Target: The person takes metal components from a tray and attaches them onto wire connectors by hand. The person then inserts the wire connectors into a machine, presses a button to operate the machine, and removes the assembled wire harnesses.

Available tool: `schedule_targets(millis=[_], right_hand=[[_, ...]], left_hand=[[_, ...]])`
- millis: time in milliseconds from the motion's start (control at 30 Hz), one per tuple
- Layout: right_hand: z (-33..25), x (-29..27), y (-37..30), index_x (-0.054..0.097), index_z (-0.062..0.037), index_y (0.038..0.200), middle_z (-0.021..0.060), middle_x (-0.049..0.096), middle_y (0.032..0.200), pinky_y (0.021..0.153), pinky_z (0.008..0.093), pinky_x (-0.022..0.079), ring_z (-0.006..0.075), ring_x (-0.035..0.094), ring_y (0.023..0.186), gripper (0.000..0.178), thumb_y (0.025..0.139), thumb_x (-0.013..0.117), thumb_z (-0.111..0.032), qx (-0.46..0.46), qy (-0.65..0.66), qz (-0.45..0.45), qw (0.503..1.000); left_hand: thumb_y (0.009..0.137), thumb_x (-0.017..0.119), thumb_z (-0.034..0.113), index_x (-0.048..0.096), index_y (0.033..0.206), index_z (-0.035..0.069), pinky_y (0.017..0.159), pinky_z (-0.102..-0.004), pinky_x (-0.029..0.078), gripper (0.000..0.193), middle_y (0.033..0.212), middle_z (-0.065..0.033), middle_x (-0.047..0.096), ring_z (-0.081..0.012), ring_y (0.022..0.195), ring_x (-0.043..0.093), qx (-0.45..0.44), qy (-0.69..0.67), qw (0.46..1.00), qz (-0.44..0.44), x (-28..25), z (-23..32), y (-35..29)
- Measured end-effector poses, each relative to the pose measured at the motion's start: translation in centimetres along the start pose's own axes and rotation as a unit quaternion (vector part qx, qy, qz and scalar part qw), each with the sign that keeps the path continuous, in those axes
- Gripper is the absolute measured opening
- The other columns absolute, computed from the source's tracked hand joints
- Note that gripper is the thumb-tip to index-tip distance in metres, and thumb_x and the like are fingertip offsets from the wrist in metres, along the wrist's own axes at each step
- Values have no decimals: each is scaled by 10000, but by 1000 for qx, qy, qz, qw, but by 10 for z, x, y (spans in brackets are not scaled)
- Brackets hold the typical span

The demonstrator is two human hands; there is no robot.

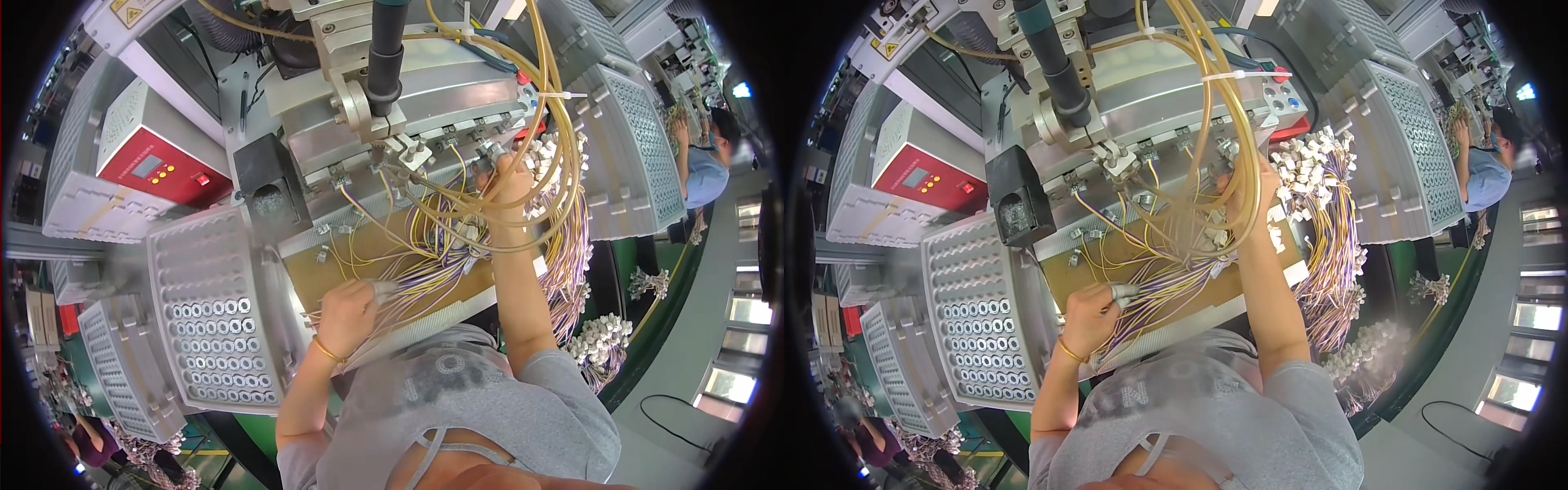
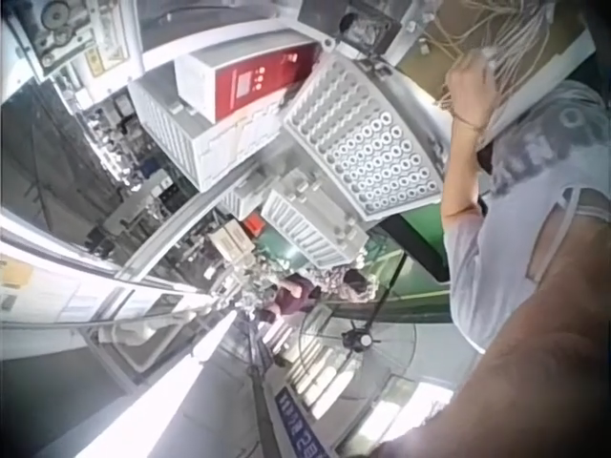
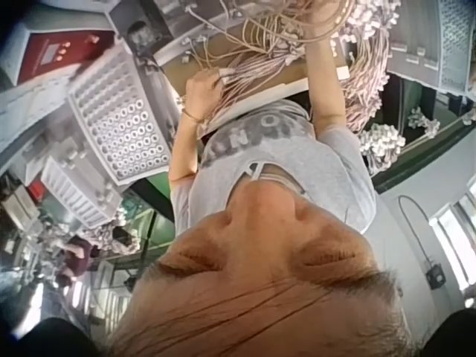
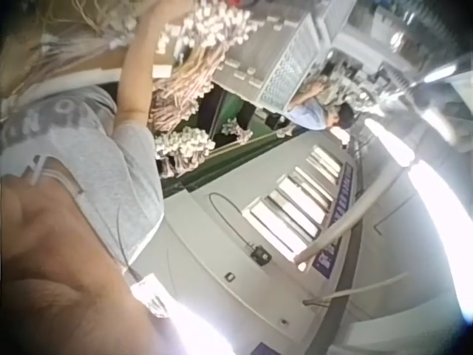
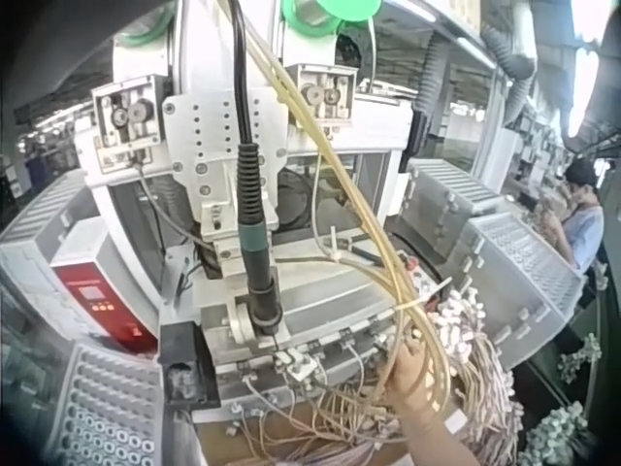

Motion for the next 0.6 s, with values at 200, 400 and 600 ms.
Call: schedule_targets(millis=[200,400,600], right_hand=[[-7,23,3,515,33,824,148,579,765,387,288,452,189,507,419,170,770,453,-116,-18,-90,-76,993],[-6,31,18,530,27,817,134,582,725,412,304,467,215,579,512,181,787,458,-137,-18,-75,-145,986],[-53,4,-26,553,16,840,111,605,697,491,288,468,175,599,575,186,740,559,-141,-178,-349,-146,908]], left_hand=[[647,607,15,642,807,38,523,-301,436,165,665,-117,582,-239,560,549,15,250,966,-71,-18,2,-11],[721,598,-24,619,857,-22,605,-216,457,138,757,-77,622,-96,671,572,-217,24,975,31,-73,-41,-31],[707,584,-89,601,904,-37,705,-229,461,204,853,-56,617,-116,786,576,-213,-190,948,141,-102,-46,-47]])
Point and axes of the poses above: each hand's wrist, its own y-axis towards the middle knuckle, its own x-axis out of the palm, z = x × y, the point moved 10 cm from there along y, towards the middle knuckle
